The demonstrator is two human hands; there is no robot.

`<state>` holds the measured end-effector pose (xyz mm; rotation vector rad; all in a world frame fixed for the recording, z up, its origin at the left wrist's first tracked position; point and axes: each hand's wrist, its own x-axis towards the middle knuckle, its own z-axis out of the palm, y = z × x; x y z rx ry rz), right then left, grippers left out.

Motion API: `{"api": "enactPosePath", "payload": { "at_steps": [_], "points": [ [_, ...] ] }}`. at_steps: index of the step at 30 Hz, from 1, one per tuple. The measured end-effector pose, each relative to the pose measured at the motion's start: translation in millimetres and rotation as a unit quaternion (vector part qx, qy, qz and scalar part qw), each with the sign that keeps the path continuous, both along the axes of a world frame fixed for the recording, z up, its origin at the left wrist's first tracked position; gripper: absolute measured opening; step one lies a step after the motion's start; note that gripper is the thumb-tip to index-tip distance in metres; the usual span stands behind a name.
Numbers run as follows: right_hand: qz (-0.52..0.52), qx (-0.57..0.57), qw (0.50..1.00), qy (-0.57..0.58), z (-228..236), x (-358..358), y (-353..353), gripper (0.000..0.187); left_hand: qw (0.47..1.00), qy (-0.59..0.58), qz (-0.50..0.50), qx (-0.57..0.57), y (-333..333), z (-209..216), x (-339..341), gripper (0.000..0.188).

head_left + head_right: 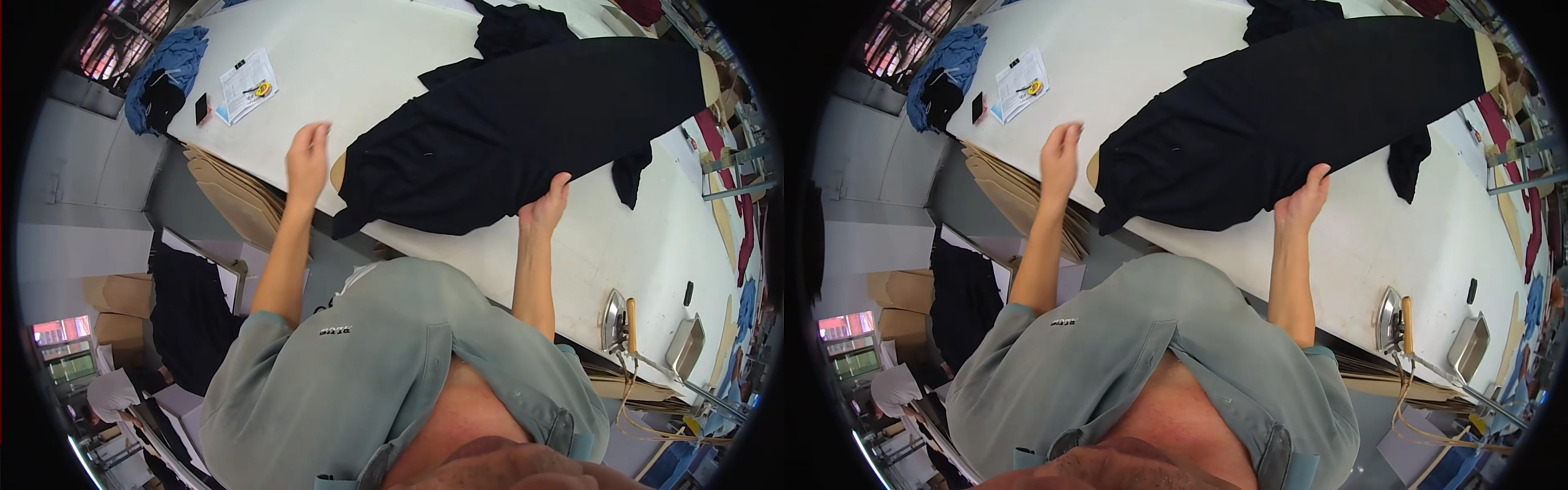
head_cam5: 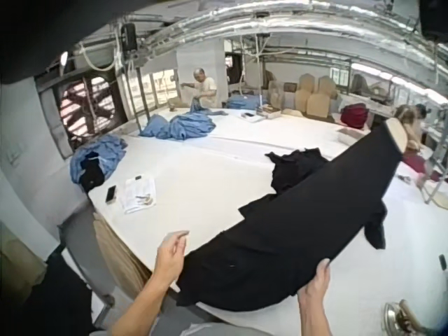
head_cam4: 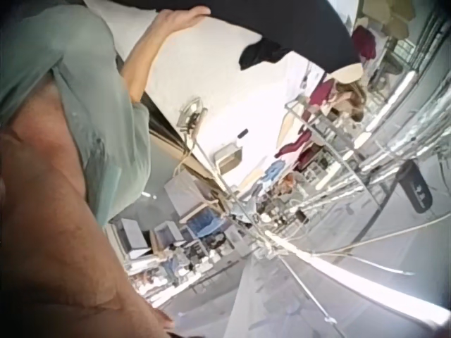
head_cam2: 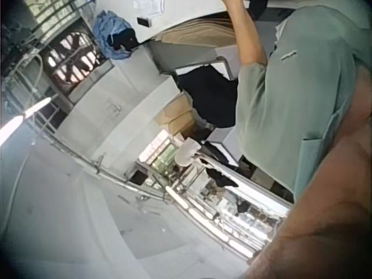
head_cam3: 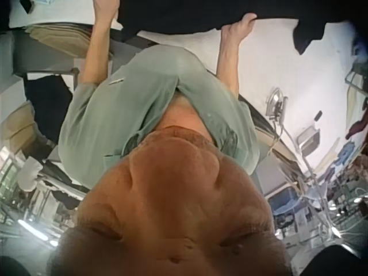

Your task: Ironing black garment pieces and arranging them on a wooden sleeve board.

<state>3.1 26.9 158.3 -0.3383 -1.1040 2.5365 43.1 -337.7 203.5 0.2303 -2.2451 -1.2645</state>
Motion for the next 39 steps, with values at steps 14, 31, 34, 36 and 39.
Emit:
{"api": "enactPosePath", "payload": {
  "at_steps": [14,31,34,36,39],
  "points": [
    [0.037,0.075,0.981,-0.176,-55,58,-103,0.036,0.939,-0.276,0.053,-0.199,-55,-148,48,0.051],
    [0.391,-0.172,0.904,0.038,27,-6,-293,0.035,0.922,-0.057,0.286,-0.256,-363,-20,117,0.051],
    [0.248,-0.192,0.939,0.140,60,-65,-241,0.035,0.962,-0.051,0.182,-0.198,-413,78,94,0.050],
    [0.142,-0.174,0.963,0.151,45,-93,-165,0.034,0.964,-0.053,0.136,-0.222,-407,105,68,0.051],
    [0.019,-0.121,0.992,0.042,20,-81,-48,0.028,0.953,-0.107,0.069,-0.274,-409,63,14,0.052]
  ]
}}
